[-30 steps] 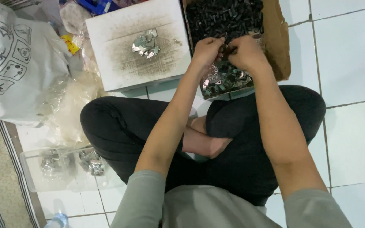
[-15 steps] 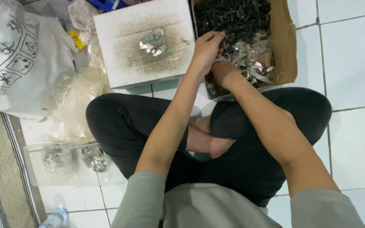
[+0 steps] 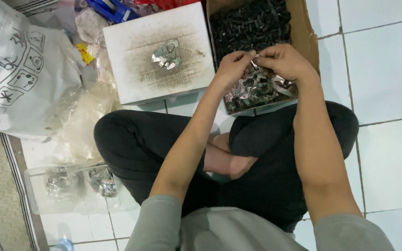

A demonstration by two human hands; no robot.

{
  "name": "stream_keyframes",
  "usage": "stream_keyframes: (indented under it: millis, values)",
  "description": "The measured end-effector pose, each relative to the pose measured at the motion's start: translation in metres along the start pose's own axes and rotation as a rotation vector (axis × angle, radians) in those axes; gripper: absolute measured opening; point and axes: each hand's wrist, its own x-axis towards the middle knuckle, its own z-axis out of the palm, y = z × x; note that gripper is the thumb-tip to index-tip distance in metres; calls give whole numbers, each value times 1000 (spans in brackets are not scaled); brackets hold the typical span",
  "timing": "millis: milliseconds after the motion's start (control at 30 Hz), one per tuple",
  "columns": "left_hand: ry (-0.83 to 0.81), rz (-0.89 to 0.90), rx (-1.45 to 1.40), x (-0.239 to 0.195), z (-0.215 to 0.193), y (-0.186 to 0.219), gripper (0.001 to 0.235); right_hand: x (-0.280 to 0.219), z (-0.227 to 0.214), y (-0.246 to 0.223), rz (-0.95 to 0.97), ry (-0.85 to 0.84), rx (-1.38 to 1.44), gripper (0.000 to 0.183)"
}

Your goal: The person sits cross-legged on the floor and sorts small metallic parts by hand. They pick up items from a cardboard box, separate them, and place selected pieces onto a white surface while leaving others in the box.

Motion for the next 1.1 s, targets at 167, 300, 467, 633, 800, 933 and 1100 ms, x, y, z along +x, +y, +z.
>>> stream_keyframes:
  millis: [167, 300, 467, 633, 800, 933, 1100]
  values:
    - [137, 54, -56, 18, 6, -29, 30, -1, -3, -7, 66, 51, -6, 26]
    - [184, 118, -77, 21, 13, -38, 25, -2, -4, -3, 79, 48, 11, 37]
    - [250, 144, -173, 31, 23, -49, 21, 5, -1, 2, 80, 83, -7, 25]
    - [192, 65, -349, 39, 23, -55, 23, 8, 3, 5, 66, 71, 113, 24]
    - [106, -34, -670, 54, 20, -63, 20, -1, -3, -8, 145, 123, 107, 21]
    - [88, -75, -626, 48, 16, -55, 21, -5, -8, -11, 166, 129, 84, 19]
    - [165, -199, -581, 48, 19, -51, 15, -2, -8, -2, 134, 134, 112, 13]
